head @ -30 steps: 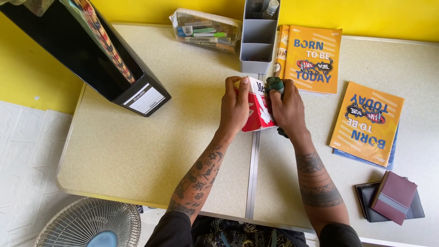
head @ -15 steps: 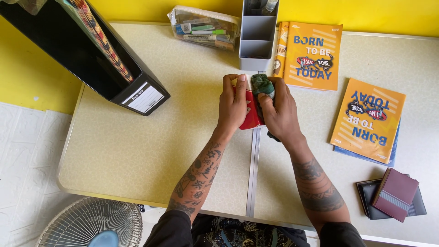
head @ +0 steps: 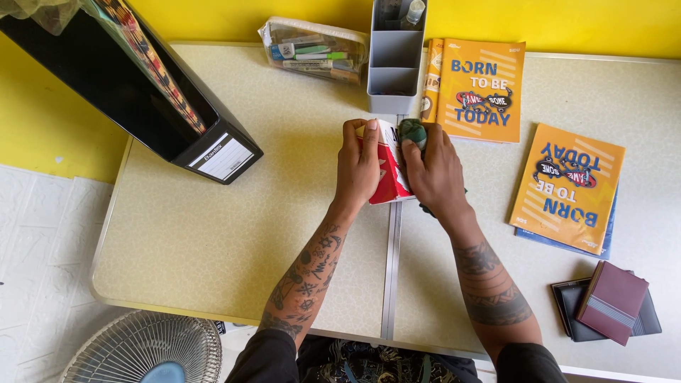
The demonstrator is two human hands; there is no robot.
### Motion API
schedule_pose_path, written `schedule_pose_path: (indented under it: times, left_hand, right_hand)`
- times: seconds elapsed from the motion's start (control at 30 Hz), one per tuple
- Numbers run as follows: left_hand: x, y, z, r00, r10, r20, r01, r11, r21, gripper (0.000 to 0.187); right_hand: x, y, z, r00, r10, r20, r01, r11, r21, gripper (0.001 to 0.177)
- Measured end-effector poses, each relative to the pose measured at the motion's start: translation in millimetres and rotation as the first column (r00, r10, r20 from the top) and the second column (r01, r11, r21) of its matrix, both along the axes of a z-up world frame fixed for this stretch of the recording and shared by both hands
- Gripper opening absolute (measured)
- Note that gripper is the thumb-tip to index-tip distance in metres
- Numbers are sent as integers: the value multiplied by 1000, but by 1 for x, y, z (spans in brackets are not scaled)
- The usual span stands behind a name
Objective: Wiping down a box of envelopes and several notebooks on a desk using a cloth.
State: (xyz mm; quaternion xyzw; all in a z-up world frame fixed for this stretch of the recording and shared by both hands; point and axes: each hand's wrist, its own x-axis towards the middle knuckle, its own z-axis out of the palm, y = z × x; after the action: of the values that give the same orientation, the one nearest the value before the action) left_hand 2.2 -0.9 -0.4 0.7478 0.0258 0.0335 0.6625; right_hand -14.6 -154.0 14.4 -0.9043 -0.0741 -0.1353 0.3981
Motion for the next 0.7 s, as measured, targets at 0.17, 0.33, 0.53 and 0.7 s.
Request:
schedule_pose_path:
  times: [0.17, 0.33, 0.53, 0.7]
  left_hand:
    - [-2, 3, 2, 1000, 5, -8, -5, 999, 36, 52]
    - [1, 5, 2, 1000, 11, -27, -10, 999, 35, 51]
    - [2, 5, -2, 999, -9, -46, 10, 1000, 7, 48]
    - [4, 4, -7, 999, 32, 6, -31, 999, -30, 45]
  right_hand:
    - [-22, 20, 43, 997, 70, 33, -73, 992, 103, 40]
    - [-9, 14, 26, 999, 20, -47, -16, 996, 84, 41]
    - [17, -10, -20, 977, -175, -121, 158, 978, -136, 43]
    - [26, -25, -41, 960, -256, -112, 235, 957, -170, 44]
